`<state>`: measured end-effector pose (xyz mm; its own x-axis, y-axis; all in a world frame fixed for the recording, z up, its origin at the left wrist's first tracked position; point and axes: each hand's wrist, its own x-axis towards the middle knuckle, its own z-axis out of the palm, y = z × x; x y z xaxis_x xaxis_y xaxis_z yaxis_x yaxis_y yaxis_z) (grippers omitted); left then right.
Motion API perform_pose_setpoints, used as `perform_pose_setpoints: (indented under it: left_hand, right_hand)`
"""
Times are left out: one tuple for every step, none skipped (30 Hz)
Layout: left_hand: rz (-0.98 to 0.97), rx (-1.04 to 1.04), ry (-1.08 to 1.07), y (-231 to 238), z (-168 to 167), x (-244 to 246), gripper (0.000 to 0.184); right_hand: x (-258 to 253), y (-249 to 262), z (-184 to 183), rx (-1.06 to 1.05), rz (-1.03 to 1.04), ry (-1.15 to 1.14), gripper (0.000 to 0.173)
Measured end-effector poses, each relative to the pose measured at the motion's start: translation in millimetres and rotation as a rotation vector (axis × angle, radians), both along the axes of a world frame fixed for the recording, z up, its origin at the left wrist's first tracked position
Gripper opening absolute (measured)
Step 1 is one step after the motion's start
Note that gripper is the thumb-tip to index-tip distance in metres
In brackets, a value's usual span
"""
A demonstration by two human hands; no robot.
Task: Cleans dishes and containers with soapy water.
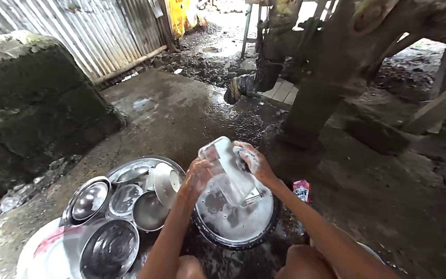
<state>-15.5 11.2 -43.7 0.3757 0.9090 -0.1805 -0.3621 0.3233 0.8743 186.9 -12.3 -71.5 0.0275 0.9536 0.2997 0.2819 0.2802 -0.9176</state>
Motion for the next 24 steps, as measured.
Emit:
perform_pose_setpoints:
  left_hand:
    - [-0.055, 0.01, 0.006, -6.8, 4.6, 8.2, 0.055]
    - [-0.096, 0.014, 0.02, -13.8, 10.0, 16.4, 0.06]
    - [-0.097, 0.012, 0.049, -19.8, 15.7, 23.8, 0.058]
    - [-0.077, 0.006, 0.086, -24.9, 21.3, 28.3, 0.051]
    - [-0.051, 0.0, 0.135, -29.7, 25.7, 29.8, 0.038]
    - [-0.042, -0.01, 0.162, -34.0, 28.0, 28.8, 0.028]
    - [-0.047, 0.001, 0.173, -36.7, 26.3, 27.3, 0.024]
    - [-0.064, 0.034, 0.188, -37.1, 23.1, 26.5, 0.026]
    - [-0.078, 0.072, 0.198, -35.3, 20.2, 27.3, 0.031]
    - [-0.093, 0.102, 0.201, -32.6, 17.6, 27.8, 0.038]
    - [-0.109, 0.133, 0.207, -30.4, 15.4, 27.5, 0.047]
    - [-0.129, 0.171, 0.219, -29.1, 14.1, 26.0, 0.056]
    - [-0.139, 0.208, 0.23, -28.6, 13.9, 25.4, 0.059]
    - [-0.144, 0.231, 0.225, -28.6, 13.6, 25.7, 0.06]
    - [-0.149, 0.242, 0.213, -28.8, 12.9, 26.7, 0.06]
    - [-0.154, 0.245, 0.206, -28.8, 12.5, 27.4, 0.059]
    - [-0.167, 0.236, 0.204, -27.9, 12.6, 26.5, 0.058]
    - [-0.191, 0.213, 0.205, -26.0, 13.5, 23.5, 0.059]
    - [-0.205, 0.176, 0.202, -23.1, 14.7, 19.7, 0.06]
    - [-0.2, 0.134, 0.208, -20.9, 17.4, 16.7, 0.056]
    - [-0.182, 0.097, 0.213, -19.3, 20.2, 15.3, 0.048]
    - [-0.159, 0.08, 0.206, -19.4, 22.6, 15.9, 0.038]
    - [-0.137, 0.081, 0.185, -20.8, 23.7, 16.7, 0.03]
    - [-0.105, 0.099, 0.171, -22.8, 24.7, 16.8, 0.026]
  right_hand:
    - [-5.1, 7.6, -1.1, 0.057, -0.014, -0.081, 0.042]
    - [-12.6, 13.2, -2.3, 0.142, -0.026, -0.159, 0.042]
    - [-21.6, 16.5, -3.0, 0.255, -0.028, -0.218, 0.041]
    - [-31.8, 17.9, -1.6, 0.399, -0.024, -0.273, 0.038]
    - [-41.8, 18.4, 1.4, 0.545, -0.005, -0.323, 0.034]
    - [-48.9, 18.3, 4.4, 0.636, 0.032, -0.341, 0.031]
    - [-51.2, 18.3, 5.6, 0.684, 0.061, -0.35, 0.03]
    - [-49.3, 20.0, 5.3, 0.701, 0.066, -0.355, 0.029]
    - [-45.0, 23.3, 4.9, 0.673, 0.047, -0.337, 0.029]
    - [-39.4, 28.7, 3.7, 0.614, 0.0, -0.306, 0.03]
    - [-32.2, 34.9, 1.2, 0.533, -0.058, -0.267, 0.031]
    - [-24.3, 39.6, -0.7, 0.445, -0.119, -0.224, 0.031]
    - [-16.9, 42.9, -1.3, 0.357, -0.174, -0.185, 0.031]
    - [-11.3, 44.7, 0.1, 0.281, -0.221, -0.16, 0.031]
    - [-8.0, 43.7, 5.0, 0.206, -0.261, -0.144, 0.03]
    - [-6.2, 41.8, 12.2, 0.136, -0.281, -0.143, 0.029]
    - [-5.9, 41.2, 18.1, 0.115, -0.301, -0.173, 0.028]
    - [-6.6, 41.2, 21.0, 0.16, -0.312, -0.249, 0.026]
    - [-8.0, 40.9, 22.9, 0.249, -0.304, -0.351, 0.024]
    - [-11.0, 39.0, 26.2, 0.358, -0.276, -0.455, 0.021]
    - [-17.3, 34.6, 31.2, 0.454, -0.229, -0.541, 0.021]
    - [-26.9, 29.4, 35.0, 0.543, -0.174, -0.603, 0.02]
    - [-38.1, 25.6, 36.9, 0.641, -0.123, -0.637, 0.019]
    - [-48.1, 25.3, 38.5, 0.74, -0.098, -0.633, 0.019]
